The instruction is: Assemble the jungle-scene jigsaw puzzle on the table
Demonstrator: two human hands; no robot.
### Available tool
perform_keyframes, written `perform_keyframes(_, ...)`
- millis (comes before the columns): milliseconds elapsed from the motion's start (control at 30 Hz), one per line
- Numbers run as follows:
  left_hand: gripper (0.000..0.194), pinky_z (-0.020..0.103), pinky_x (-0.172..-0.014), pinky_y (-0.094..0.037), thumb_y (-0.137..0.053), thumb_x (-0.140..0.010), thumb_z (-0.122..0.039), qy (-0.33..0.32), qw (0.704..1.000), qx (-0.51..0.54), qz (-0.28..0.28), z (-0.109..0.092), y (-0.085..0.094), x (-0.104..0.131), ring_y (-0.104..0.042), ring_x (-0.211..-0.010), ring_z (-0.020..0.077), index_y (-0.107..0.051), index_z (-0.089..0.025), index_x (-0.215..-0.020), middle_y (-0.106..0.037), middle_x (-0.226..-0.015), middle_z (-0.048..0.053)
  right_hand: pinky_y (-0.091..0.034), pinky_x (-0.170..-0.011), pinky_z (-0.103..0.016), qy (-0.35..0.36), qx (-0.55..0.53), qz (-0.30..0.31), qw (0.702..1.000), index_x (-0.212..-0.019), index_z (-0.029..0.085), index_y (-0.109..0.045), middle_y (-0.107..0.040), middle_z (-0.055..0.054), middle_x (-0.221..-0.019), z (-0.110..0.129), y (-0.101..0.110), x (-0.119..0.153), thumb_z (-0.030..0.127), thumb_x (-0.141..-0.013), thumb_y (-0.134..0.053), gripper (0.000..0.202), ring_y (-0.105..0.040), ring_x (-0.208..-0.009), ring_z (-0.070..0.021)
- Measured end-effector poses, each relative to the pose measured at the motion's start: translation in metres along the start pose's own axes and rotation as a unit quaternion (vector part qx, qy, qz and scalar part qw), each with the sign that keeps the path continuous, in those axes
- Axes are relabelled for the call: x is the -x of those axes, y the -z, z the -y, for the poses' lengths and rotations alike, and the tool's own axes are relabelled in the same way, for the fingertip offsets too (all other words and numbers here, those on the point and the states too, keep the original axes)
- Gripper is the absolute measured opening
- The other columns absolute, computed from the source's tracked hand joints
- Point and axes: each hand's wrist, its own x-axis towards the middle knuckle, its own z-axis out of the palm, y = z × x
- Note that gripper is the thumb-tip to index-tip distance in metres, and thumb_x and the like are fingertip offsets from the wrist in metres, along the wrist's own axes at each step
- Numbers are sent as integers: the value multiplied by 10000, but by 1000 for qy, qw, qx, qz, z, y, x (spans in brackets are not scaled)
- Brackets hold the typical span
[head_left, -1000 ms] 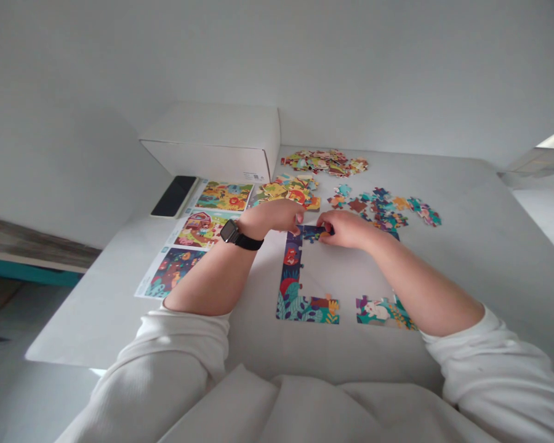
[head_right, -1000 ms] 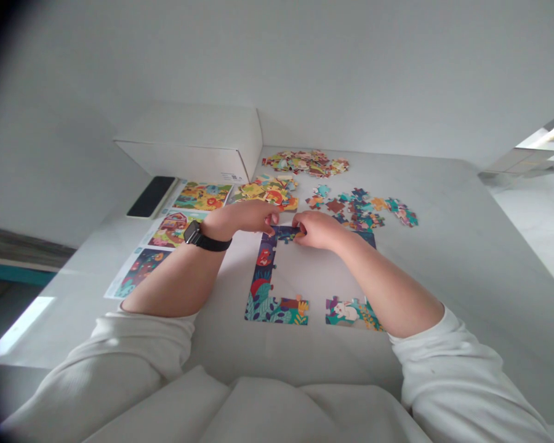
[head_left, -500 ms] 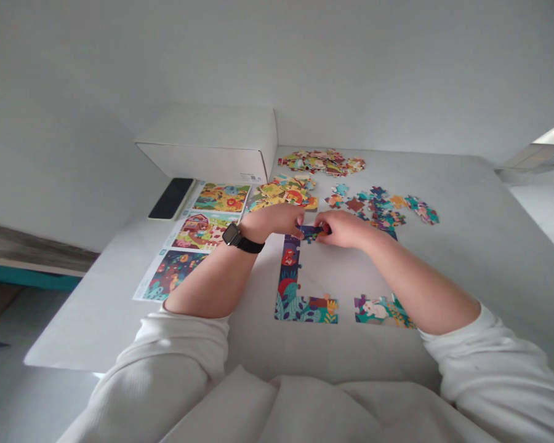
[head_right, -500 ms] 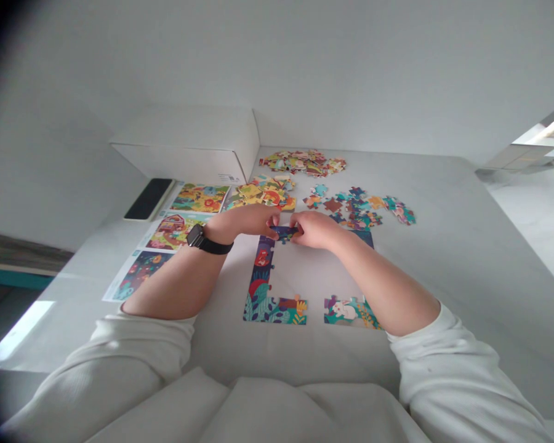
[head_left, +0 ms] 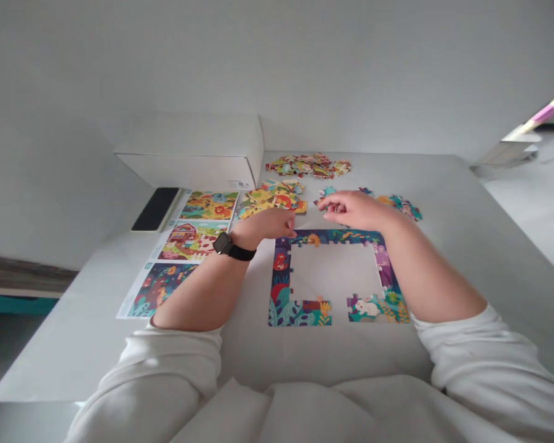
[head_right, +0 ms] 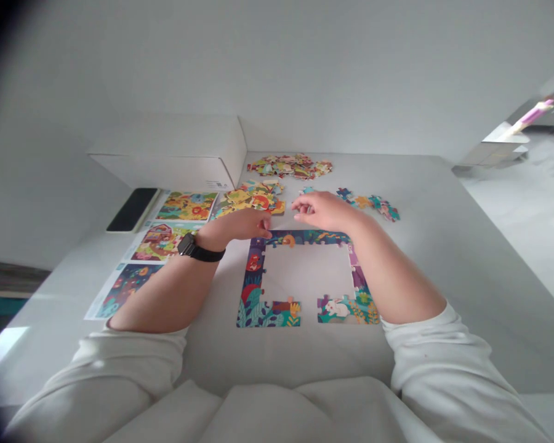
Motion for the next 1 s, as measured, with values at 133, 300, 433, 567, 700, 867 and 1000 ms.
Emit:
perform_keyframes(133,191,289,-763,-464,-640,-916,-337,-7,1000,-12,5,2,1,-1,-709,-961,223,-732,-230,-1045,-790,-1063,55,-491,-799,-328,-47,-35,-75,995,-1250,203,-765,-775,-75,-1004,-10,41,25,478,-974,-681,399,-666,-859,-205)
perform_keyframes(300,199,300,-809,-481,-577,-929,-336,-24,999,-20,4,5,3,-2,-711,-986,235,-725,-231,-1012,-788,-1068,65,-496,-798,-306,-119,31,-46,991,-1060,215,-794,-801,-53,-962,-40,49,57,418,-932,-731,248,-701,-857,-200)
perform_keyframes(433,388,305,-789,-485,-710,-836,-553,-24,999,-22,15,7,5,-1,-709,-1010,268,-716,-243,-1071,-783,-1132,77,-494,-765,-278,-165,82,58,981,-1067,234,-791,-819,-38,-1010,-64,33,74,351,-894,-791,209,-730,-871,-194)
perform_keyframes(567,552,320,-849,-497,-800,-746,-595,-41,998,-39,15,4,3,5,-695,-1091,307,-703,-248,-1165,-750,-1222,103,-488,-770,-284,-147,143,65,977,-1120,248,-782,-798,-55,-1115,-70,17,78,329,-847,-845,291,-720,-928,-214)
perform_keyframes(700,554,363,-920,-505,-814,-757,-563,-39,997,-67,10,-5,1,13,-676,-1151,345,-696,-223,-1178,-715,-1260,139,-483,-806,-299,-129,174,63,974,-1123,216,-768,-765,-94,-1137,-63,9,74,329,-809,-883,353,-698,-975,-241)
perform_keyframes(867,531,373,-968,-499,-795,-794,-560,-36,997,-67,-6,-11,0,21,-667,-1187,352,-692,-220,-1189,-710,-1282,144,-486,-817,-296,-125,172,70,975,-1122,198,-748,-750,-106,-1174,-59,6,72,312,-788,-897,382,-697,-985,-242)
perform_keyframes(1000,522,359,-966,-499,-793,-804,-531,-37,996,-78,-5,-11,1,22,-670,-1194,344,-687,-215,-1206,-723,-1270,141,-486,-825,-299,-122,169,71,975,-1120,196,-746,-761,-105,-1174,-62,5,71,303,-789,-894,377,-700,-993,-243)
